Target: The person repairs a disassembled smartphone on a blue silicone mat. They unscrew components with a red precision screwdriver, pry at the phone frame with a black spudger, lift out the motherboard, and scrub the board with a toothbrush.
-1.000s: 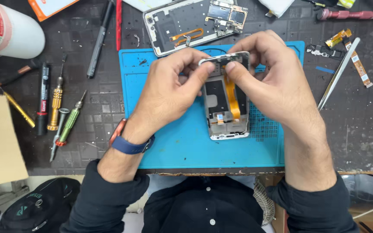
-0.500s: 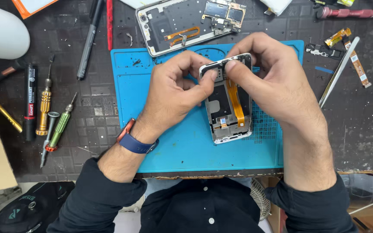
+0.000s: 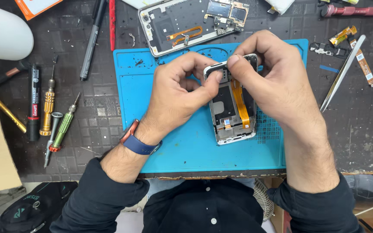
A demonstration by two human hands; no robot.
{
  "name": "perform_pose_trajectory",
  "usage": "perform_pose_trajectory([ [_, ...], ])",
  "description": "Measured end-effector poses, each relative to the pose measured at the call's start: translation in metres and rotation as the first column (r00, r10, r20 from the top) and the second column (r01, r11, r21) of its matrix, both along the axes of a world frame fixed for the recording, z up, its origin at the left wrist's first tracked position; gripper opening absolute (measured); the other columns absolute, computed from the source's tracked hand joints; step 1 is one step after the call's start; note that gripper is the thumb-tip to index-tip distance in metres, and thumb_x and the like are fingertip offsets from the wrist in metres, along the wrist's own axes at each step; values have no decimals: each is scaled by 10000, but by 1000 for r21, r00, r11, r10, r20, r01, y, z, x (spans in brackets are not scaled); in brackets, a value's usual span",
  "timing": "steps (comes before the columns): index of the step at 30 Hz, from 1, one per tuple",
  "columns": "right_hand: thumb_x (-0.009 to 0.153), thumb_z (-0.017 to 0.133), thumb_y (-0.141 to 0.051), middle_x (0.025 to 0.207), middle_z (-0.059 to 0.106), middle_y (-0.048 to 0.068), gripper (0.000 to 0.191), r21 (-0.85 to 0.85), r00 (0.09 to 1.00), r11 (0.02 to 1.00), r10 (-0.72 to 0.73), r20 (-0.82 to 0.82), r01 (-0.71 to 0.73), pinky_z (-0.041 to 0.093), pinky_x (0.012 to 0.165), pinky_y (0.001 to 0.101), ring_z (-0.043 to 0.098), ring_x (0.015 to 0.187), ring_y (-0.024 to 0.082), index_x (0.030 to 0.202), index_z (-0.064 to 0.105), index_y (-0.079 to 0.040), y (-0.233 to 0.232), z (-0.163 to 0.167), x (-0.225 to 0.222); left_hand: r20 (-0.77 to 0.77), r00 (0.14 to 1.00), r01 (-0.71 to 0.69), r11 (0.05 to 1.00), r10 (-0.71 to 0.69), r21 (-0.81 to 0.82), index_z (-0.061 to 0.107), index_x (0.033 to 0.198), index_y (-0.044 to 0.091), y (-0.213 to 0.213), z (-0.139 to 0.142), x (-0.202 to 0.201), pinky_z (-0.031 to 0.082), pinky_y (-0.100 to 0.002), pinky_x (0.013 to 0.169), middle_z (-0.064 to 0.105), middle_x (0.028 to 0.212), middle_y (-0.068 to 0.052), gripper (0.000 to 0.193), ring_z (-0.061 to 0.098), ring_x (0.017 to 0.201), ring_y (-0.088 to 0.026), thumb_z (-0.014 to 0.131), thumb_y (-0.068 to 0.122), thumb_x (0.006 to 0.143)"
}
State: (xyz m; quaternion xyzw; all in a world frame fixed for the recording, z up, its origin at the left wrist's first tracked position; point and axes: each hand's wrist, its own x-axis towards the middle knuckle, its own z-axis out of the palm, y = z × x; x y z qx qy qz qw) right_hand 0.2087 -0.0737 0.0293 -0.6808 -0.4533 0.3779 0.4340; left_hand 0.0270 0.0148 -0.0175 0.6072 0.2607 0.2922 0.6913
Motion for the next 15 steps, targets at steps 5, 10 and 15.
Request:
perform_pose_trajectory([
  [5,1053,697,-159,879,611,-51,137,25,999,1000,15,44,-16,387,637,170,508,790,-8,1048,644,-33,0,-1,-1,-5,1000,-17,999,17,40,720,1071,13,0,3,-1,573,-176,637,656,878,40,122,610,813,7,754,90,983],
  [10,1053,701,-155,876,593,-54,139,34,999,999,6,53,-8,376,632,177,490,782,-5,1038,633,-35,-1,-3,-1,-10,1000,-21,999,21,38,728,1068,14,-1,6,-1,584,-179,641,673,870,36,121,621,802,3,756,80,971],
  [15,1063,694,-166,848,548,-72,146,51,1000,998,-19,-23,20,372,627,187,462,756,1,1032,611,-49,-1,-5,-7,18,999,-33,999,33,13,728,1079,10,-3,6,-2,587,-183,662,679,891,34,122,622,820,2,754,68,975],
])
